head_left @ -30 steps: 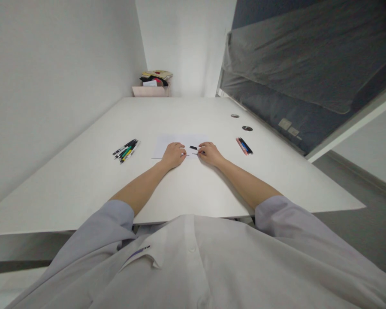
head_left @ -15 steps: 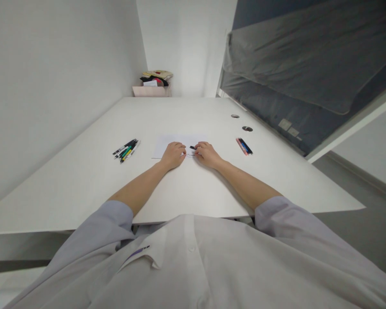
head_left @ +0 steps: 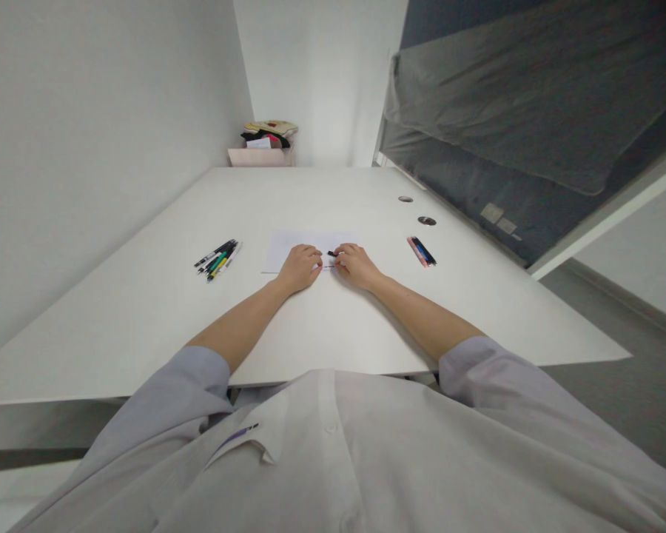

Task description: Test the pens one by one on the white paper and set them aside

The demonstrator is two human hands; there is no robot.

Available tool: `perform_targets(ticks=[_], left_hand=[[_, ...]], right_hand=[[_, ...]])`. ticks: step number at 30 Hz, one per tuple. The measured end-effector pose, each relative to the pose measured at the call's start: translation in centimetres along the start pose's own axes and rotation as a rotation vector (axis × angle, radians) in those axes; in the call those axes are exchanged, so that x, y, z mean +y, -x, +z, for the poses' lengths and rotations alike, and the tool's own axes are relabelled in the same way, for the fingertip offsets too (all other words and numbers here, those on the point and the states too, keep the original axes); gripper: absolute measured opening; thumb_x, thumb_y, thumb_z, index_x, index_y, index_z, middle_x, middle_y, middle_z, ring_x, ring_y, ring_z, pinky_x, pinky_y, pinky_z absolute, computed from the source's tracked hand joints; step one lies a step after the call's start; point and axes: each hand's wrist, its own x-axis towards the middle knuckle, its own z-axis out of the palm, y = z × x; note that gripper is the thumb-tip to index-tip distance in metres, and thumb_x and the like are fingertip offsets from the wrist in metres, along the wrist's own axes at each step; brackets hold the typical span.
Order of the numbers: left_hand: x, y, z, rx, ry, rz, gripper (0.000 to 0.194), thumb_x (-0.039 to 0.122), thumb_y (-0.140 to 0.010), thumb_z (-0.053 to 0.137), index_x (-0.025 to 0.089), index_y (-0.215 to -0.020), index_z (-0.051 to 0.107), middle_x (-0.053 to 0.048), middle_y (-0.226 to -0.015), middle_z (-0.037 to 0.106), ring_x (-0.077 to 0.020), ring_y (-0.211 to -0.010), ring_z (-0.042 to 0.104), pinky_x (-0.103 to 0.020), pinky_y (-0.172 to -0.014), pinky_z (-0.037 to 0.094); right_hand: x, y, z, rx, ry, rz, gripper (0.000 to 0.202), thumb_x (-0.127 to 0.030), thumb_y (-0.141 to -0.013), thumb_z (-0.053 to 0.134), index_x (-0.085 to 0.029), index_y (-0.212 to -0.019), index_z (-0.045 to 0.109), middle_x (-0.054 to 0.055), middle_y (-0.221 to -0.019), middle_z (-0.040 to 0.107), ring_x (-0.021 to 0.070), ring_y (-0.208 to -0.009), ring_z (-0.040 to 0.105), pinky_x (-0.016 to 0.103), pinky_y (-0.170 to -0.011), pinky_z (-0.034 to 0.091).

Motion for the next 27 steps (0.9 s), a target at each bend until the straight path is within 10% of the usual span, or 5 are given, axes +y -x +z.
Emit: perform_targets(ticks=[11,27], left_hand=[[0.6,0.0,-0.5,0.065,0.038,-0.007,0.018,0.02,-0.089,0.054,0.02,-0.092,0.072,-0.009,-0.114,0.072,-0.0266,-0.116,0.059,-0.047,-0.107,0.041],[-0.3,0.6,0.1,0.026,-0.044,-0.149,0.029,0.032,-0.09,0.057,0.017,-0.111,0.071,-0.014,-0.114,0.069,-0.0315,-0.112,0.059,-0.048,-0.099,0.045]], right_hand=[[-1.5,0.1,-0.7,-0.031,0.005,0.115,0.023,-0.021,-0.097,0.045,-0.019,-0.108,0.066,0.01,-0.11,0.069,0.0207,-0.093,0.064,0.03,-0.075,0.045],[-0.6,0.1,-0.1,0.023,-0.09,0.056,0.021,-0.017,-0.089,0.053,-0.017,-0.101,0.07,0.01,-0.102,0.069,0.0198,-0.092,0.064,0.029,-0.083,0.046]])
